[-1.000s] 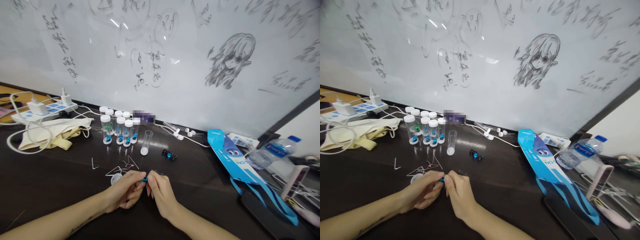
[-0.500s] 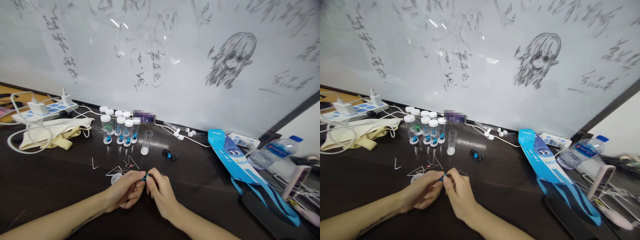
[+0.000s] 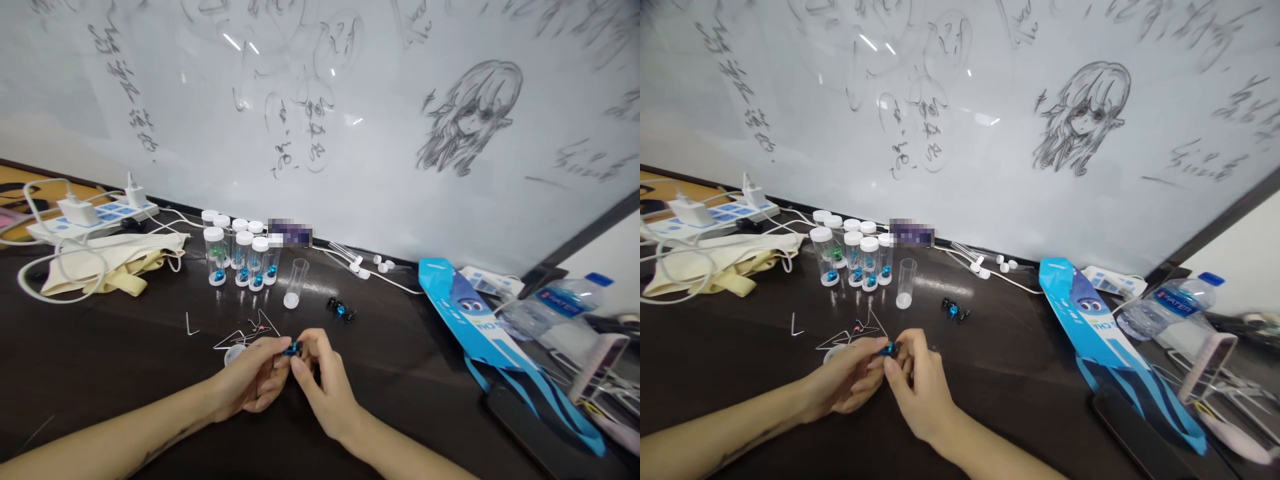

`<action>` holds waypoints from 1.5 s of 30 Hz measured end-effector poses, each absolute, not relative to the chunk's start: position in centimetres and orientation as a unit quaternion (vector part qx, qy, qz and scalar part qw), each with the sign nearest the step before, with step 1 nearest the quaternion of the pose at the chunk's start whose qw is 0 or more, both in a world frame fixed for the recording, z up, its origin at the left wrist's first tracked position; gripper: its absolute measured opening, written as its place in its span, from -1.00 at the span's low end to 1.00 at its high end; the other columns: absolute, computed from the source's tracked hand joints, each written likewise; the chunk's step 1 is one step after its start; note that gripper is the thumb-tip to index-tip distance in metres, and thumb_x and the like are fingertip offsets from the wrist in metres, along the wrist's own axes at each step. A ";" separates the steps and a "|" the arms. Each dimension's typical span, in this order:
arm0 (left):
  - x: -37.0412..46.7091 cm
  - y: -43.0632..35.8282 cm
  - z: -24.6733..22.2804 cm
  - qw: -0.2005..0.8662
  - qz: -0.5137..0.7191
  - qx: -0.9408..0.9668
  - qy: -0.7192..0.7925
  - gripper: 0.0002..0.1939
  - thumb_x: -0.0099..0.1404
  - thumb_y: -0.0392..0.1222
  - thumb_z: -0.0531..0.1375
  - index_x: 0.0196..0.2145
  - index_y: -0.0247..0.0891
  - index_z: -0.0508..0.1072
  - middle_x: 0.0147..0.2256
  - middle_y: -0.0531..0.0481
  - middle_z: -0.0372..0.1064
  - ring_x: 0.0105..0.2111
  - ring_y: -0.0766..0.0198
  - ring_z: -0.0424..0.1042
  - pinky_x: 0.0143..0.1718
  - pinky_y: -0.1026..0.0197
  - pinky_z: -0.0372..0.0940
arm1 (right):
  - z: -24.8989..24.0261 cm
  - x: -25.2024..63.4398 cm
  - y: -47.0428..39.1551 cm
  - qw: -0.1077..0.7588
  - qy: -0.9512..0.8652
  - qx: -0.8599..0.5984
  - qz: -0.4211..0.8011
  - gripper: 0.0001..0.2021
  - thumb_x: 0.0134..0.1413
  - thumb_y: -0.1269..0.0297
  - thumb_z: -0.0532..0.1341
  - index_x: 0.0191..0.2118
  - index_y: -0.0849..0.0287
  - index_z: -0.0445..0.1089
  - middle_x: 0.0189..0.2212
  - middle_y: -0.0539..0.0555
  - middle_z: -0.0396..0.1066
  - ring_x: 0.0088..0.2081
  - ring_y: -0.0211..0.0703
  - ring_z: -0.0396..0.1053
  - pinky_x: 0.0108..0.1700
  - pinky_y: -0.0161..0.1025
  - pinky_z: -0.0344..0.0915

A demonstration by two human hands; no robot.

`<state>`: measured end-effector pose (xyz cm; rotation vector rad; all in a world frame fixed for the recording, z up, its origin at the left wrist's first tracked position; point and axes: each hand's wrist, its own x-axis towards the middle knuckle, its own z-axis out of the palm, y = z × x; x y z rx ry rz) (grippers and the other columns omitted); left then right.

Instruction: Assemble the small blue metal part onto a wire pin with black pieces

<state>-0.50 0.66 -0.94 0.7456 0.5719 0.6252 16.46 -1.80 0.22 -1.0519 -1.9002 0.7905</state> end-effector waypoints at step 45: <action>-0.4 0.6 -1.0 0.836 0.294 0.380 0.266 -0.56 0.33 0.14 0.03 -0.56 -0.21 0.22 -0.76 0.19 0.07 -0.83 0.45 0.02 -0.86 0.41 -0.19 | -0.3 16.6 -1.8 0.424 -0.730 -0.415 0.340 -0.60 0.40 0.01 -0.16 -0.20 0.16 0.27 -0.57 -0.05 0.26 -0.59 -0.28 0.23 -0.48 -0.34 0.17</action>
